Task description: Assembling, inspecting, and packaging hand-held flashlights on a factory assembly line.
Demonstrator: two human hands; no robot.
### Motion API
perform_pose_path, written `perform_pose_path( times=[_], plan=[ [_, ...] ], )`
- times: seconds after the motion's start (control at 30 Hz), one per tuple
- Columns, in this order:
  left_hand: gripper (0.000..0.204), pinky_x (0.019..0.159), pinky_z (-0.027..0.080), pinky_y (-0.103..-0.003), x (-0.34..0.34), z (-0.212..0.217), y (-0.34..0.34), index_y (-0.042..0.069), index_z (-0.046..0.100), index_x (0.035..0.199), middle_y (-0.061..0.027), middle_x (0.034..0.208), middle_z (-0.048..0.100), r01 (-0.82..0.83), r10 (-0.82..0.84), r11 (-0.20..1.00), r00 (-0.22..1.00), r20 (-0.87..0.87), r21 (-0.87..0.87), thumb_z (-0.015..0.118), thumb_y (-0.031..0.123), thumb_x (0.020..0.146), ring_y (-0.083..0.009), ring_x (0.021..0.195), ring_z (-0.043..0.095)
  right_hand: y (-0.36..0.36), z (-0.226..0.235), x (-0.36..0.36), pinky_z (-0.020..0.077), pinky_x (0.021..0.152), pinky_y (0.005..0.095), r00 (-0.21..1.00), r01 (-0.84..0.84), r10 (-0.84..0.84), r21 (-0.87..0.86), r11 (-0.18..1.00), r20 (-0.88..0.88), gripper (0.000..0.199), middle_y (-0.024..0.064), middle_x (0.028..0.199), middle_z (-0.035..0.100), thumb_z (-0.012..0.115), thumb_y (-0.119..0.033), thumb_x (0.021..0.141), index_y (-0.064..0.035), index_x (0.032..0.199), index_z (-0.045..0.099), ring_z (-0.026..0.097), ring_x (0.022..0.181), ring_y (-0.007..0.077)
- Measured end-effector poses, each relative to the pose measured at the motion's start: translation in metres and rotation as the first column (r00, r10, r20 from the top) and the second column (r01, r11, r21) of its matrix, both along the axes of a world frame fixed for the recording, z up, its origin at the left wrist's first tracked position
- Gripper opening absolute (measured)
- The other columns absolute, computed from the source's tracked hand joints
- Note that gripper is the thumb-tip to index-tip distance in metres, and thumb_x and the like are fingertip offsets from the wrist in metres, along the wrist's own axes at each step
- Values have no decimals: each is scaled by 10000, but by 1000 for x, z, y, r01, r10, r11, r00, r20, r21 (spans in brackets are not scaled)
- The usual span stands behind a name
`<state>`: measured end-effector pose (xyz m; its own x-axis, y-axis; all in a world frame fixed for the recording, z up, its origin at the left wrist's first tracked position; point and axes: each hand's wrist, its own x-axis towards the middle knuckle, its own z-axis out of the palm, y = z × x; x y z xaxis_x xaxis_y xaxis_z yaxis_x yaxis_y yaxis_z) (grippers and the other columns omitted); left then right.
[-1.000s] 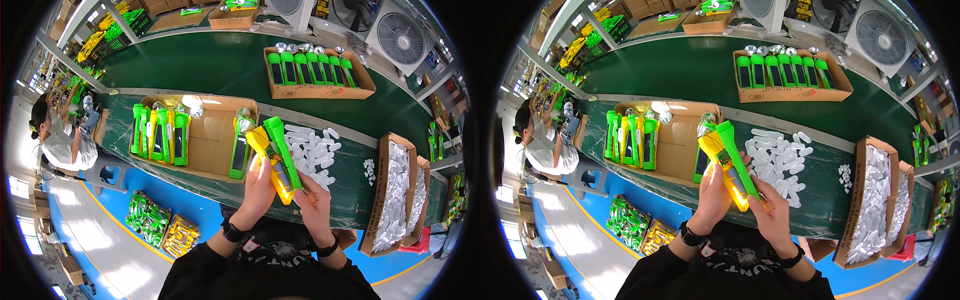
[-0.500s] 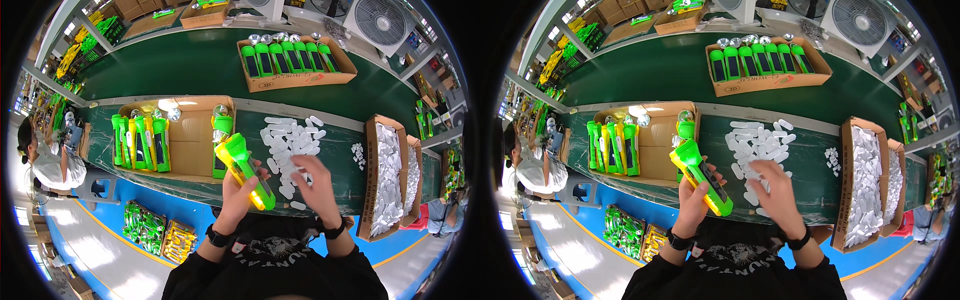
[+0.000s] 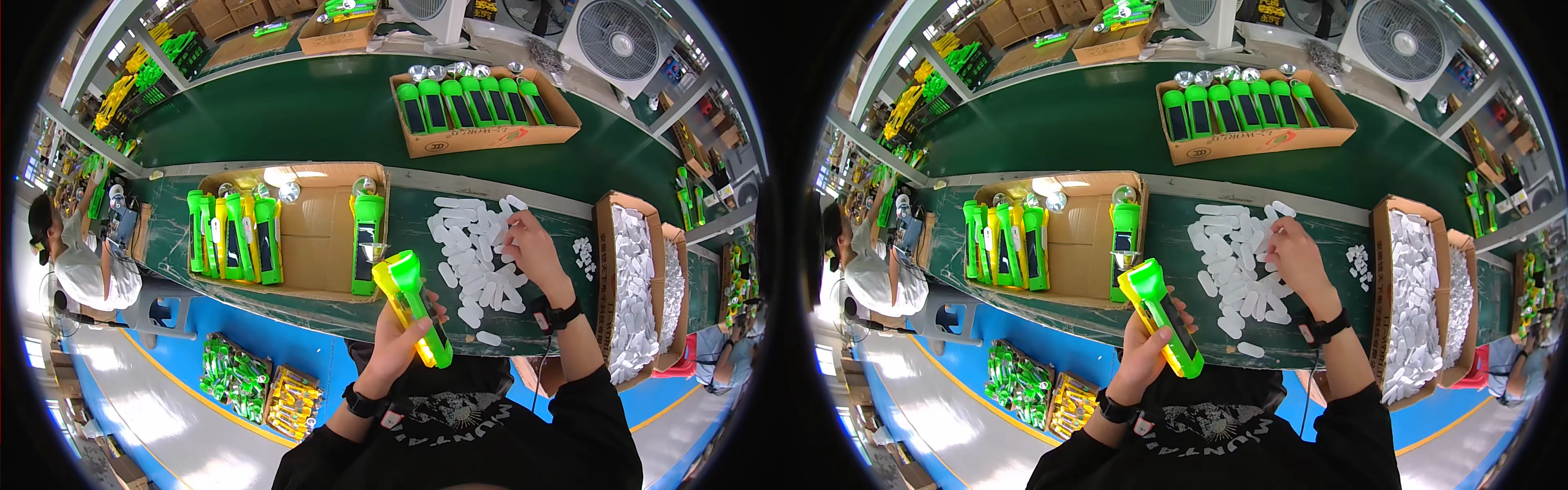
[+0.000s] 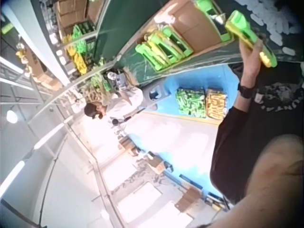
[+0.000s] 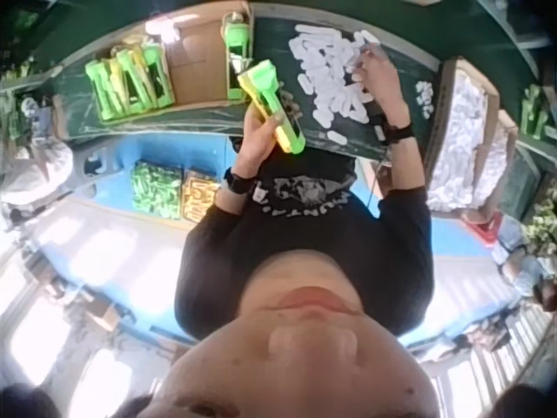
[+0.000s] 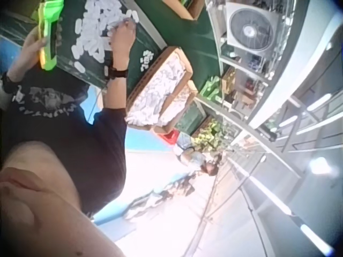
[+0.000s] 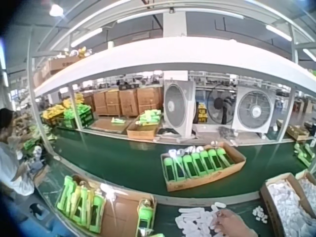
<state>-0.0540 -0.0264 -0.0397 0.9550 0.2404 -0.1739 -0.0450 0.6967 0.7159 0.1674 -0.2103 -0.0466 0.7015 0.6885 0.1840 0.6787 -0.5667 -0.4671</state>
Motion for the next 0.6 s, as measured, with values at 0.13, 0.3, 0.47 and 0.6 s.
perform_pose_path(
  times=[0.13, 0.3, 0.47, 0.6],
  plan=[
    [732, 912, 482, -408, 8, 7, -2, 28, 309, 1364, -86, 1157, 490, 28, -28, 989, 1000, -5, 148, 653, -67, 725, -213, 1043, 553, -2, 31, -11, 515, 723, 328, 949, 238, -159, 292, 926, -271, 129, 120, 1114, 565, 709, 30, 671, 8, 778, 640, 627, 853, 219],
    [670, 874, 504, -356, 27, 3, -19, 34, 359, 1269, -93, 1157, 494, -58, 65, 931, 998, -7, 361, 680, -104, 698, -195, 1027, 562, 40, 89, -90, 521, 855, 319, 735, 323, 158, 546, 773, -659, 80, 167, 1203, 520, 693, 24, 743, 56, 799, 645, 587, 1071, 276],
    [695, 885, 483, -331, 41, 13, -36, 45, 338, 1281, -89, 1174, 510, -178, 176, 925, 984, 37, 335, 729, -27, 711, -181, 1059, 549, 64, 80, -122, 510, 839, 351, 930, 204, 3, 522, 828, -369, 115, 167, 1181, 539, 747, -55, 710, -3, 757, 656, 577, 1088, 317],
    [701, 865, 478, -313, 42, 20, -37, 52, 317, 1291, -76, 1172, 509, -231, 206, 822, 973, 107, 521, 732, 5, 728, -176, 1067, 542, 72, 80, -136, 514, 794, 323, 949, 221, -58, 522, 824, -311, 114, 170, 1171, 552, 742, -45, 718, -3, 763, 646, 609, 1033, 301]
  ],
)
